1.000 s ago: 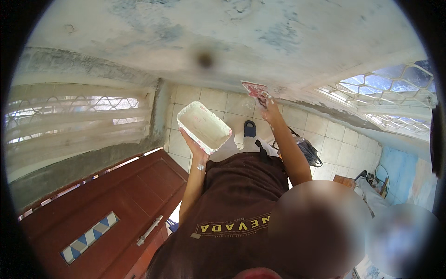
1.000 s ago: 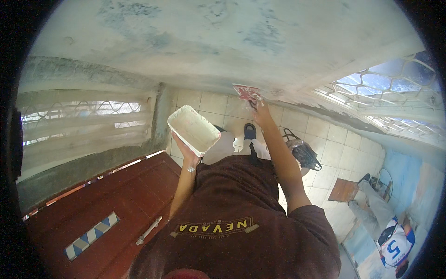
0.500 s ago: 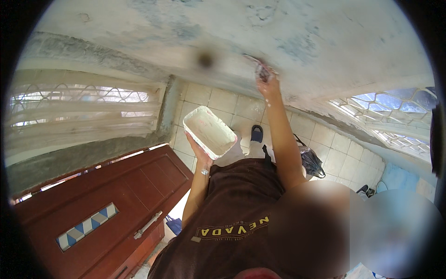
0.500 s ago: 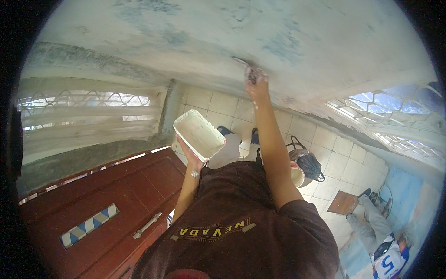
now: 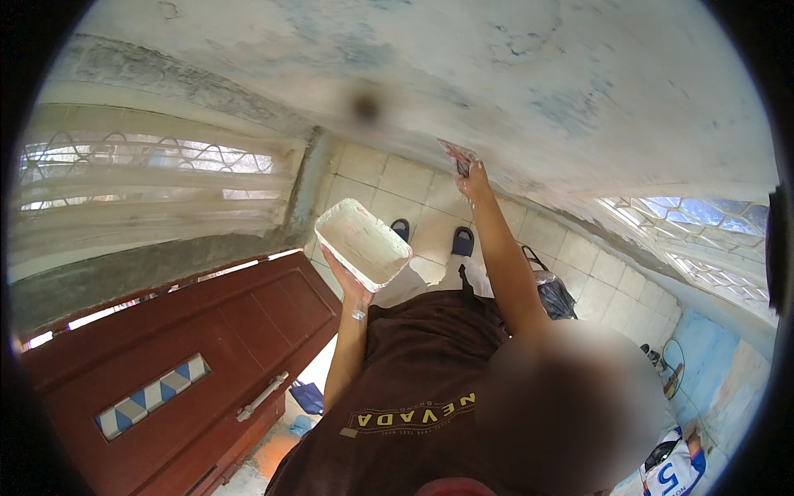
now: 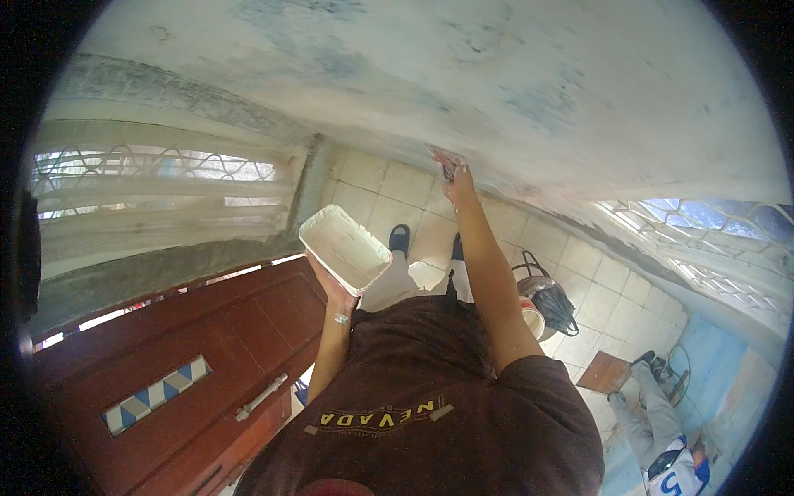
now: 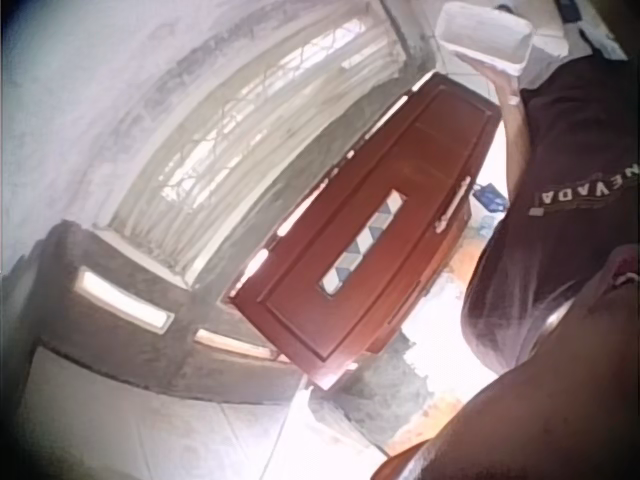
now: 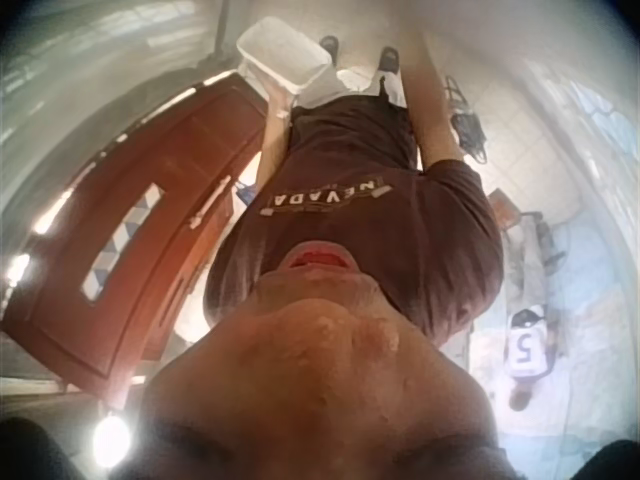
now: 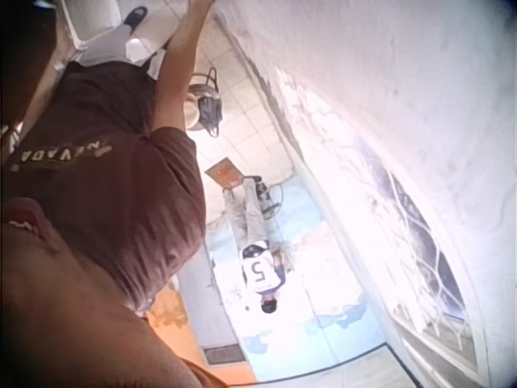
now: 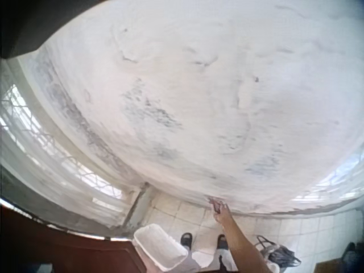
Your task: The person applies plaster to a wall and ceiling using a spreader and a plastic container.
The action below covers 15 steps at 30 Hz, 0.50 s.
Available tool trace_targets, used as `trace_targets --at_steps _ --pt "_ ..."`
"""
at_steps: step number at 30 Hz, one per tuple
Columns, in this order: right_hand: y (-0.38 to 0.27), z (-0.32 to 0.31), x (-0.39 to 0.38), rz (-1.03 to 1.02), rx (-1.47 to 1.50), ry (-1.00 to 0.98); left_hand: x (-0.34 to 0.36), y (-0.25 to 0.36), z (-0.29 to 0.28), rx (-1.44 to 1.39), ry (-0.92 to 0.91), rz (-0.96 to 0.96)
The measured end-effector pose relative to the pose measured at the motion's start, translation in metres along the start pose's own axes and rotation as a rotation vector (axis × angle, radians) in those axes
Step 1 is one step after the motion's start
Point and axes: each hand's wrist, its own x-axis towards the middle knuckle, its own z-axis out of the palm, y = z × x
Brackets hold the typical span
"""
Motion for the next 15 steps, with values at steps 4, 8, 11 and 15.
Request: trace_targets --at_steps 4,8,11,15 --pt "-0.033 0.040 0.002 -0.316 -0.081 0.001 0.015 0.026 -0.002 -0.012 -0.071 -0.029" --pt "-0.074 0.112 -0.110 -0.614 -0.452 -0.040 0.031 0.048 0.002 0.052 -0.134 -0.007" --pt "-0.064 0.080 -0.141 -0.611 -0.003 -0.162 0.054 0.058 -0.001 0.019 -0.074 -0.077" --pt "-0.018 0.049 -0.114 -0.494 0.023 0.138 0.068 0.074 0.006 0.005 -0.146 -0.144"
